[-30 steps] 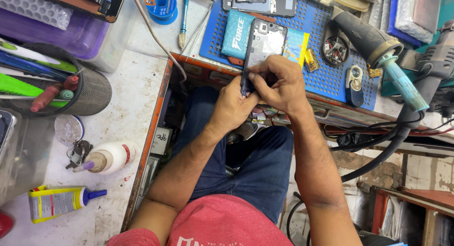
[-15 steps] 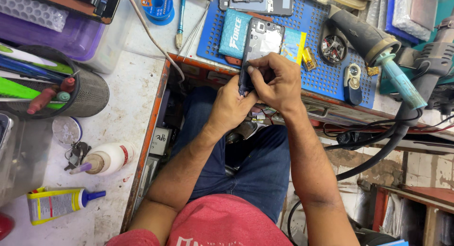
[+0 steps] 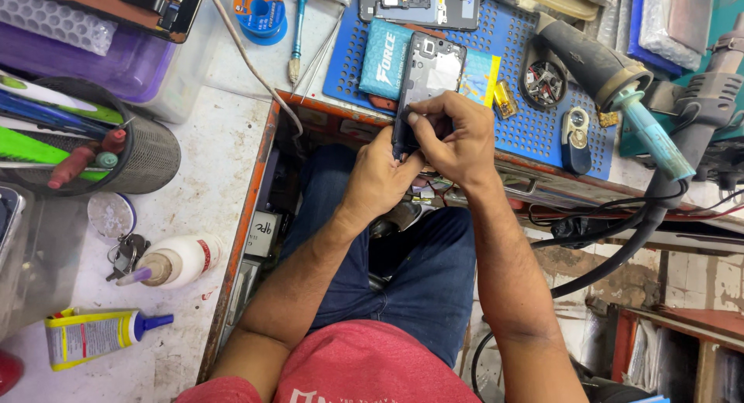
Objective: The person is repairing a disassembled smartphone. They use their fingers to peel off a black adhesive strip from the phone's internal frame and then place it back down, repeating the process on different sections of the device.
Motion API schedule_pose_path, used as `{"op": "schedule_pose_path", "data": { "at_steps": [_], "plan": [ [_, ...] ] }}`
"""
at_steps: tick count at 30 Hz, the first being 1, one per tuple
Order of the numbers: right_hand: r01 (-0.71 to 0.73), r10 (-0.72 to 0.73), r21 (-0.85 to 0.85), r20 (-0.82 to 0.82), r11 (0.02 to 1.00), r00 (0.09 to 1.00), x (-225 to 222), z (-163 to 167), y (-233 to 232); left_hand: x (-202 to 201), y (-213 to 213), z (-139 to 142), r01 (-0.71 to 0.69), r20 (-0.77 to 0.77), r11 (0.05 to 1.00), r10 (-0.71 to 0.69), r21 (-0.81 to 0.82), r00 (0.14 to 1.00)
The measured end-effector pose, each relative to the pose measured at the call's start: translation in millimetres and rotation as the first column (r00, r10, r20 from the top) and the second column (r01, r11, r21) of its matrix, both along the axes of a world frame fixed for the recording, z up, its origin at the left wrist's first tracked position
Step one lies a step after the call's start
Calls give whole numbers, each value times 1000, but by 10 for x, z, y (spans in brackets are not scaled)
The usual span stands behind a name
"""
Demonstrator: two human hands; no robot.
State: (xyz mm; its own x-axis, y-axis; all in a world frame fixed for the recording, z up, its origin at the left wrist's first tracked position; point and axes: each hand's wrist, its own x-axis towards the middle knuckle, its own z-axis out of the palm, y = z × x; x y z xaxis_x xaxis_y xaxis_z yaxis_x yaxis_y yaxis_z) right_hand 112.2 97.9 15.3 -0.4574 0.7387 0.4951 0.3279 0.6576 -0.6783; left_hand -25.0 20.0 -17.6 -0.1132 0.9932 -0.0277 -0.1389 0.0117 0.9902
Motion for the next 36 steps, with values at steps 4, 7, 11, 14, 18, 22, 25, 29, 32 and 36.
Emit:
{"op": "schedule_pose_path", "data": {
  "at_steps": [4,7,11,14,18,22,25,29,32,36],
  "plan": [
    [-55,55,-23,28,998,998,7,20,10,-11,-4,14,-25,-140,999,29,32,990],
    [-7,7,-58,7,998,1000,0,21,13,-17,3,24,-14,-124,1000,15,3,992],
    [-71,72,-22,34,997,997,9,18,14,-1,-4,26,-5,-54,1000,5,4,999],
    [11,-10,-69,13,998,1000,5,12,16,3,3,19,3,-5,1000,-3,-10,1000],
    [-36,36,-31,16,999,999,0,15,18,-6,3,5,3,-64,1000,-2,20,998],
    [18,-18,-86,0,996,1000,-3,21,9,-2,-6,-4,-20,-138,1000,23,23,990],
    [-54,54,-12,-1,998,999,0,28,7,4,-8,-6,-36,-201,995,54,91,978],
    [27,-27,-34,-13,999,1000,-11,21,4,-6,-5,-3,-13,-153,1000,15,10,988],
    [-12,12,-18,34,1000,999,-7,20,11,-2,-7,2,-21,-172,997,33,74,985],
    [-20,20,11,0,1000,1000,1,19,15,1,0,4,-17,-172,998,27,59,985]
  ]
}}
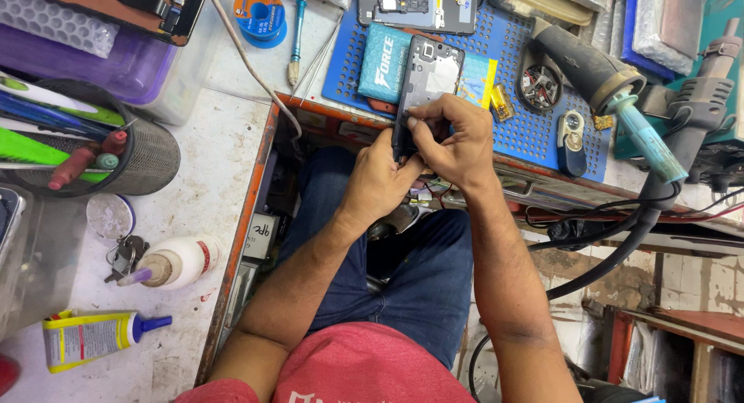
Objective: The person is repairing a disassembled smartphone. They use their fingers to peel off a black adhesive strip from the phone's internal frame and then place it back down, repeating the process on different sections of the device.
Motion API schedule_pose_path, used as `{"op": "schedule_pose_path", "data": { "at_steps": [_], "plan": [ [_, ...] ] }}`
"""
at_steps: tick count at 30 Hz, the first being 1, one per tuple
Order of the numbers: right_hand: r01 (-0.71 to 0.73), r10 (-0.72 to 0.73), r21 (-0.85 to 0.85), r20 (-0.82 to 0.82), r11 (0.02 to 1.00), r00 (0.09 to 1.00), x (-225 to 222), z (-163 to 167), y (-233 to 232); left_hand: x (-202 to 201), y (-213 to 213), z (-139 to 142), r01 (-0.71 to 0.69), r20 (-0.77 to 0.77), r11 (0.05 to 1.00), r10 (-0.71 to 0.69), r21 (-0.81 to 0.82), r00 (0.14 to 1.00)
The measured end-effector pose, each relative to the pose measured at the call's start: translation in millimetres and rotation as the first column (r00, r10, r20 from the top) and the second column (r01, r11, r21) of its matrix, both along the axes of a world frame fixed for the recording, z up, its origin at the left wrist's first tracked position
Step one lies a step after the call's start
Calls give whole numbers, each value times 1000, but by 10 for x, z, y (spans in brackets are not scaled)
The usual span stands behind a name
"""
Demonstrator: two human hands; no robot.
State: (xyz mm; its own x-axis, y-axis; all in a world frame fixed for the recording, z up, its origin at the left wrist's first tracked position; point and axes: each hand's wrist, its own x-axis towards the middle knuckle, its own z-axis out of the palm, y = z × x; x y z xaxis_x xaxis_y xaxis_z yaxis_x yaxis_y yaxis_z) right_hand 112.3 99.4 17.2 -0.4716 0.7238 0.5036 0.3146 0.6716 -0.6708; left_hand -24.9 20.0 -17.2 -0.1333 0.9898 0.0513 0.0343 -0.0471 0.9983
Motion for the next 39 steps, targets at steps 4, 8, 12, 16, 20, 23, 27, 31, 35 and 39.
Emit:
{"op": "schedule_pose_path", "data": {
  "at_steps": [4,8,12,16,20,23,27,31,35,39],
  "plan": [
    [-26,25,-34,-2,999,1000,15,5,-1,-2,-5,7,-2,-36,1000,3,25,999],
    [27,-30,-74,-39,997,999,16,0,-6,5,-10,22,-19,-65,999,17,-27,998],
    [-6,5,-31,-20,999,1000,21,-9,-9,11,-15,28,-6,-16,1000,6,4,1000],
    [28,-30,-29,-41,999,999,21,-26,-7,11,-14,22,-7,-26,1000,7,8,1000],
    [-21,20,-19,-41,1000,999,16,-51,-7,13,-11,19,-6,-19,1000,6,-3,1000],
    [41,-49,-129,-65,991,997,17,-69,-15,11,-10,20,19,76,1000,-18,-18,997],
    [-1,-1,-55,-42,999,999,33,-71,-5,5,-9,24,1,-2,1000,-1,-1,1000],
    [23,-28,-77,-57,997,998,25,-63,-9,5,-12,25,14,18,1000,-14,-5,1000],
    [15,-17,-48,-36,999,999,-8,-51,-20,6,-8,26,5,23,1000,-5,22,1000],
    [54,-60,-71,-79,996,995,-26,-45,-37,7,-10,26,2,5,1000,-2,-1,1000]
  ]
}}
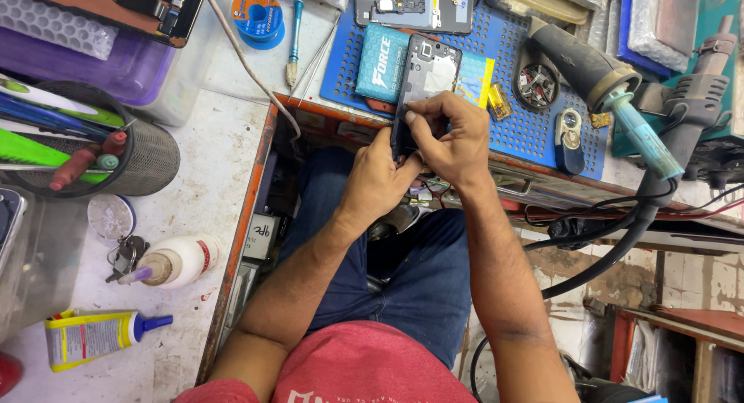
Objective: The person is repairing a disassembled smartphone. They use their fingers to peel off a black adhesive strip from the phone's internal frame and then place it back down, repeating the process on different sections of the device.
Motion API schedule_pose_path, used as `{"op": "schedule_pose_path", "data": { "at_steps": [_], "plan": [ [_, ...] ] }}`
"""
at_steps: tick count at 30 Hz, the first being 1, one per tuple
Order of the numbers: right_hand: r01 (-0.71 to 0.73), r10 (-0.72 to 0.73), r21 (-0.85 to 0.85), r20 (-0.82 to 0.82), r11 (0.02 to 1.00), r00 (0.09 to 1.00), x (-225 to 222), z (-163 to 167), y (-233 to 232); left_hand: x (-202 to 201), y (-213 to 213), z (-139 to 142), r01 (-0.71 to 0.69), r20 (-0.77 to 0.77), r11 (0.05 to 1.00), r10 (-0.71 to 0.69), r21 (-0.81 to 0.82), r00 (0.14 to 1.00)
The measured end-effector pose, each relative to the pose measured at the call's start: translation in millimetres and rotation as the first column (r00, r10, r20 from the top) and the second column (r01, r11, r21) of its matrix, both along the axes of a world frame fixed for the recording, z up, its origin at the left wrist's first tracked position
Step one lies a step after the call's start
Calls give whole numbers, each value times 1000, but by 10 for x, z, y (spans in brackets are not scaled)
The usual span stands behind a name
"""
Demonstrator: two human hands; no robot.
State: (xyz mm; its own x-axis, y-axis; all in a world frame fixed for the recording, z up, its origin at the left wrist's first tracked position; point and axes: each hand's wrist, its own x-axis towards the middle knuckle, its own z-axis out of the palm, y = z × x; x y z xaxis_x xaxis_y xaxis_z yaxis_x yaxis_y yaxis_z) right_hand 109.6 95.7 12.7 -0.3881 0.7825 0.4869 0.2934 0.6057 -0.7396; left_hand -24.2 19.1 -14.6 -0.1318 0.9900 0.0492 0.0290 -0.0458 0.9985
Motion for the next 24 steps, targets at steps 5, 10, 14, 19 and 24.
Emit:
{"op": "schedule_pose_path", "data": {
  "at_steps": [5,10,14,19,24],
  "plan": [
    [-104,103,11,78,995,992,39,31,30,-1,-1,-4,-9,-21,998,10,62,1000],
    [-113,106,85,75,990,991,42,29,28,-18,3,-18,-15,-58,998,18,64,998],
    [1,-1,-48,5,999,1000,23,-9,0,-14,-3,-22,-3,-2,1000,3,-20,1000],
    [-48,45,71,42,996,998,20,-35,19,-8,1,-13,17,115,999,-14,-28,993],
    [-46,43,44,59,998,997,49,-7,32,-9,-10,-7,-1,4,1000,1,19,1000]
  ]
}}
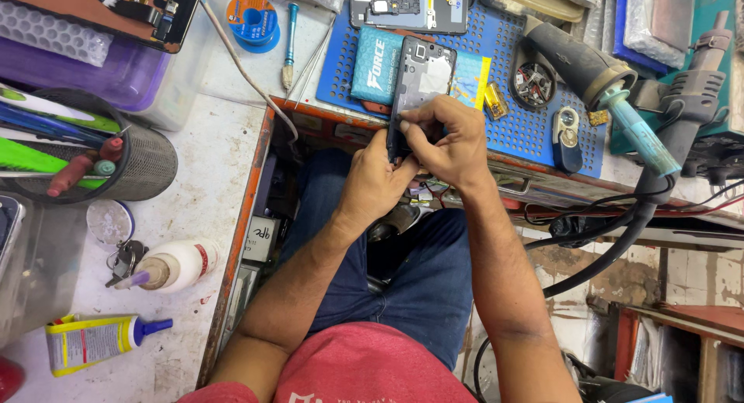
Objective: The person is repairing a disassembled smartphone. They use their fingers to peel off a black adhesive strip from the phone's internal frame and then place it back down, repeating the process on different sections of the device.
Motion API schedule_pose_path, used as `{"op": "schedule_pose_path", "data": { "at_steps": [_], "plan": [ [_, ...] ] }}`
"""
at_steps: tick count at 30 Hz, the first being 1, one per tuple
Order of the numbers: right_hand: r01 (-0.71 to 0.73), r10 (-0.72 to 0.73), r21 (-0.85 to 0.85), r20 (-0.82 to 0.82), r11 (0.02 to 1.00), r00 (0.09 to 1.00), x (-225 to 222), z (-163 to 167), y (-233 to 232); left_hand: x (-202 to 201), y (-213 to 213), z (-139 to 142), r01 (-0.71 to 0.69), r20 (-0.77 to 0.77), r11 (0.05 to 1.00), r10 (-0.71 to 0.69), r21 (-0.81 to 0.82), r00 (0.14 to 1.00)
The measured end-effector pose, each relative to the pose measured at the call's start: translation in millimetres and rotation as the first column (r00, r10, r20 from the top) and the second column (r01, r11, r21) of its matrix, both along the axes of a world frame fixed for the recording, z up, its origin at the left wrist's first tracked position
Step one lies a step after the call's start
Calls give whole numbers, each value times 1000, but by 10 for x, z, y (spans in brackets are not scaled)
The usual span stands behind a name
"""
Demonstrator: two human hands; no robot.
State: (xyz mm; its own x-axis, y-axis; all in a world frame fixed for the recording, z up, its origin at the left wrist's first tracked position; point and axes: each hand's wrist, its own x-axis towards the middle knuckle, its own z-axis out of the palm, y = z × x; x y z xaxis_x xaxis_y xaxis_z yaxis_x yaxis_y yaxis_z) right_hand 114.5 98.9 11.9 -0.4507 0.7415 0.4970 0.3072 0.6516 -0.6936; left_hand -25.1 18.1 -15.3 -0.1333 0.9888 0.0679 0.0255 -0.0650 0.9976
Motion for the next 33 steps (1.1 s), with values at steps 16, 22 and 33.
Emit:
{"op": "schedule_pose_path", "data": {
  "at_steps": [16,22,33],
  "plan": [
    [-219,107,-208,-446,953,889,185,-32,3,-31,-6,-20,52,121,999,-50,-16,991],
    [-133,-264,-453,-708,882,655,384,-67,-296,-32,-99,43,108,84,983,-121,146,989],
    [-52,-366,-632,-512,773,777,407,-21,-554,33,-318,432,110,-273,986,-72,125,959]
  ]
}}
